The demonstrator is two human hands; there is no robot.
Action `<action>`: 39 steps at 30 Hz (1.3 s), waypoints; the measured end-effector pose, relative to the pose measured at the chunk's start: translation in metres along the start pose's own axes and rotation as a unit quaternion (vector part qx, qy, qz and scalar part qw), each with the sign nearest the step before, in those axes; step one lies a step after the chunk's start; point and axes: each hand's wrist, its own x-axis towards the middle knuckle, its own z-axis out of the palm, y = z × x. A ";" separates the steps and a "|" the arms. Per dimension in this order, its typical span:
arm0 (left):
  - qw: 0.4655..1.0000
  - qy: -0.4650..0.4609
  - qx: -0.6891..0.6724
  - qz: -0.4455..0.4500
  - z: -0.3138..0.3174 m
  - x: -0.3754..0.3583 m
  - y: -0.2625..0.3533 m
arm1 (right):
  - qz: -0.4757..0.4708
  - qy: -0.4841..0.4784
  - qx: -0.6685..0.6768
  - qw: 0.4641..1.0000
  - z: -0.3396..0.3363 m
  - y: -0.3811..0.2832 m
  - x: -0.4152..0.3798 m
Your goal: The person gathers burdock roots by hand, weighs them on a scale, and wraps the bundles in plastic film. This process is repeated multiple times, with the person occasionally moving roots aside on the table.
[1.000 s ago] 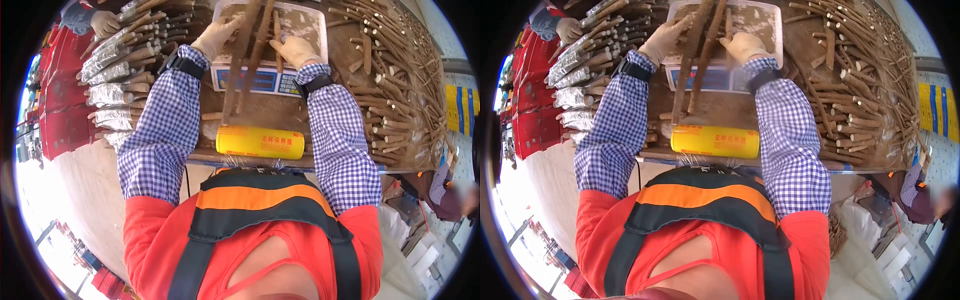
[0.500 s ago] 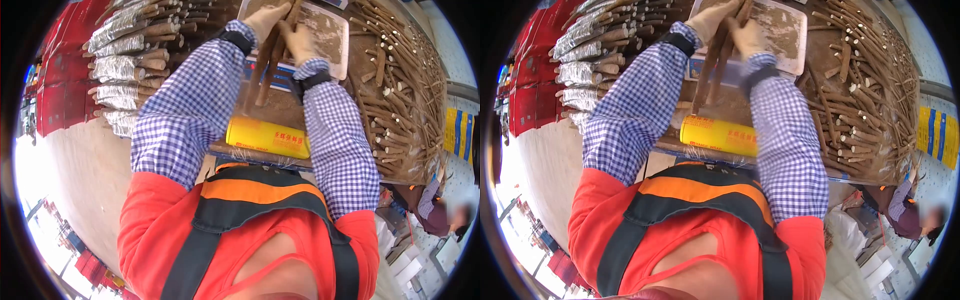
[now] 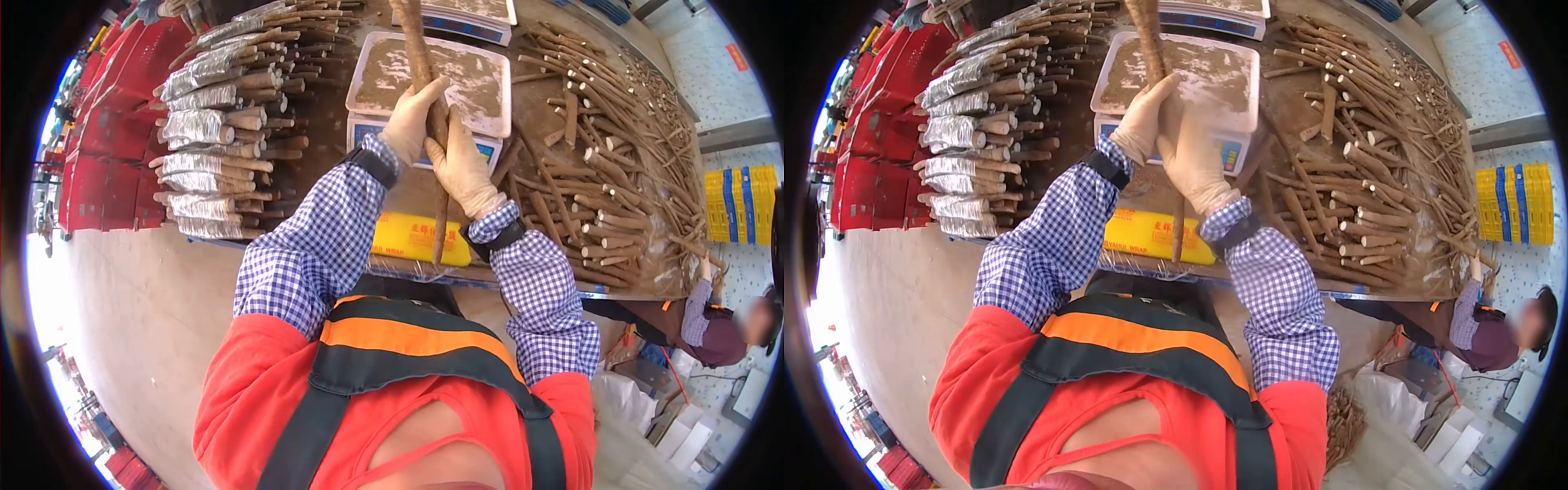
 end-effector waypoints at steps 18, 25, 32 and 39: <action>0.966 -0.126 0.225 -0.010 -0.016 -0.196 -0.076 | 0.244 -0.254 0.545 0.761 -0.073 0.017 -0.212; 0.985 -0.163 0.022 -0.053 0.005 -0.211 -0.093 | 0.251 -0.242 0.559 0.752 -0.084 -0.006 -0.229; 0.983 -0.159 -0.080 -0.039 0.008 -0.222 -0.088 | 0.230 -0.235 0.501 0.801 -0.091 -0.029 -0.226; 0.993 -0.112 0.028 -0.009 0.006 -0.221 -0.085 | 0.248 -0.210 0.426 0.844 -0.090 -0.040 -0.227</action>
